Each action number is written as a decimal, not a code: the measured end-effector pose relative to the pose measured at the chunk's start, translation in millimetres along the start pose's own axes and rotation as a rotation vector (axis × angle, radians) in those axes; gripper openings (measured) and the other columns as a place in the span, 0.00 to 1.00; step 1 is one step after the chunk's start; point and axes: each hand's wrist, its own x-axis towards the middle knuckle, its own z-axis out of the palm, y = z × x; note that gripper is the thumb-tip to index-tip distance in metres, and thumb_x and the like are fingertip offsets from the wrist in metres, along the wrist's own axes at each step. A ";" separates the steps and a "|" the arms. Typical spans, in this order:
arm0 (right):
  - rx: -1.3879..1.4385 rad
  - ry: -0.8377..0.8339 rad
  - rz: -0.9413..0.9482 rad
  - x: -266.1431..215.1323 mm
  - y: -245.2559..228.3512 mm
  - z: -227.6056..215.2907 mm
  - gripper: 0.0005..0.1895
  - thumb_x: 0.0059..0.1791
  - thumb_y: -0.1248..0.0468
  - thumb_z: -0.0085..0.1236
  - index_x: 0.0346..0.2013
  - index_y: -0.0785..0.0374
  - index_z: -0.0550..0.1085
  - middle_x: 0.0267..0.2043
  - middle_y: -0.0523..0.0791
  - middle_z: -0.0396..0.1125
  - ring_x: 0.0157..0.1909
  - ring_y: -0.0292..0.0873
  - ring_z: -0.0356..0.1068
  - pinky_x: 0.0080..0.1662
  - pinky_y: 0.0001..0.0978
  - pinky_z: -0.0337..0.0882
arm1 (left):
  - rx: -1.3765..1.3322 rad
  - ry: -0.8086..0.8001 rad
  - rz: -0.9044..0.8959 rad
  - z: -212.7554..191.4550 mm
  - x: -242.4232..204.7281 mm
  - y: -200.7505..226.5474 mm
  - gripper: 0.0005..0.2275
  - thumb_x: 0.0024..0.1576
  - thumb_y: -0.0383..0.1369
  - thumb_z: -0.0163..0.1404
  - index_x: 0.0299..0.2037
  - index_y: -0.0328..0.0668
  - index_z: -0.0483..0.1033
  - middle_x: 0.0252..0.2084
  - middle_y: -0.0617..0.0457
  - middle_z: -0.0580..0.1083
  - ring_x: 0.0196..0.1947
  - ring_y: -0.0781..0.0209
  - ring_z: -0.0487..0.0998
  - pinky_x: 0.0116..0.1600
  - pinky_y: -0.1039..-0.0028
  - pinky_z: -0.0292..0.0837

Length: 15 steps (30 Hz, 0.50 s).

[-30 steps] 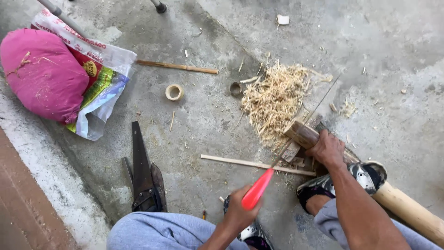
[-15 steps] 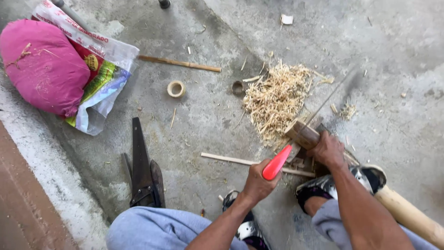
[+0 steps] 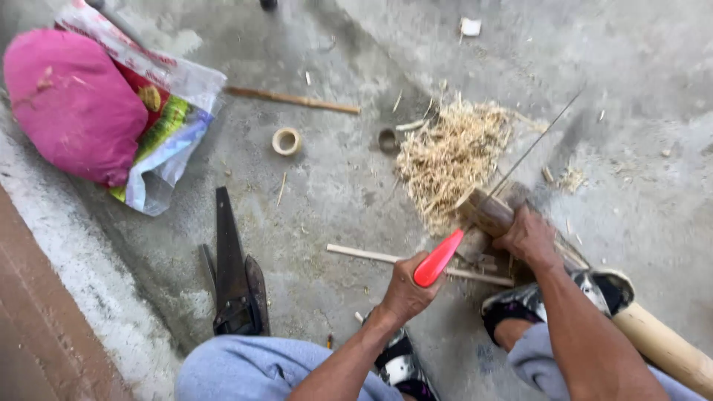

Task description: Cutting a large piece of bamboo using a hand saw.

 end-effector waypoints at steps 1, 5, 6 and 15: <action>0.009 0.003 -0.038 -6.8 8.6 5.8 0.52 0.29 0.55 0.79 0.64 0.61 0.63 0.54 0.57 0.70 0.57 0.63 0.68 0.59 0.55 0.64 | -0.002 0.005 -0.022 1.1 -3.8 1.7 0.06 0.58 0.28 0.58 0.35 0.34 0.74 0.25 0.47 0.76 0.24 0.63 0.79 0.31 0.71 0.75; -0.030 0.080 -0.019 -5.7 3.3 7.5 0.40 0.37 0.50 0.76 0.54 0.66 0.68 0.52 0.58 0.71 0.57 0.63 0.69 0.60 0.58 0.62 | -0.011 0.006 -0.019 2.2 -5.2 13.6 0.07 0.57 0.28 0.58 0.35 0.33 0.74 0.24 0.47 0.76 0.23 0.61 0.78 0.30 0.70 0.74; -0.031 0.104 -0.002 -9.3 1.9 9.1 0.42 0.34 0.51 0.78 0.53 0.67 0.68 0.52 0.59 0.70 0.57 0.64 0.68 0.60 0.58 0.61 | -0.005 0.017 -0.024 0.3 -8.9 16.3 0.07 0.57 0.28 0.58 0.36 0.33 0.74 0.25 0.46 0.76 0.24 0.60 0.79 0.31 0.69 0.74; 0.030 -0.008 0.078 0.1 7.5 13.7 0.37 0.34 0.54 0.78 0.51 0.64 0.69 0.44 0.53 0.73 0.49 0.56 0.71 0.60 0.52 0.60 | 0.121 0.032 -0.032 -78.2 -151.8 20.5 0.07 0.52 0.26 0.60 0.37 0.34 0.76 0.25 0.43 0.76 0.25 0.48 0.82 0.31 0.65 0.74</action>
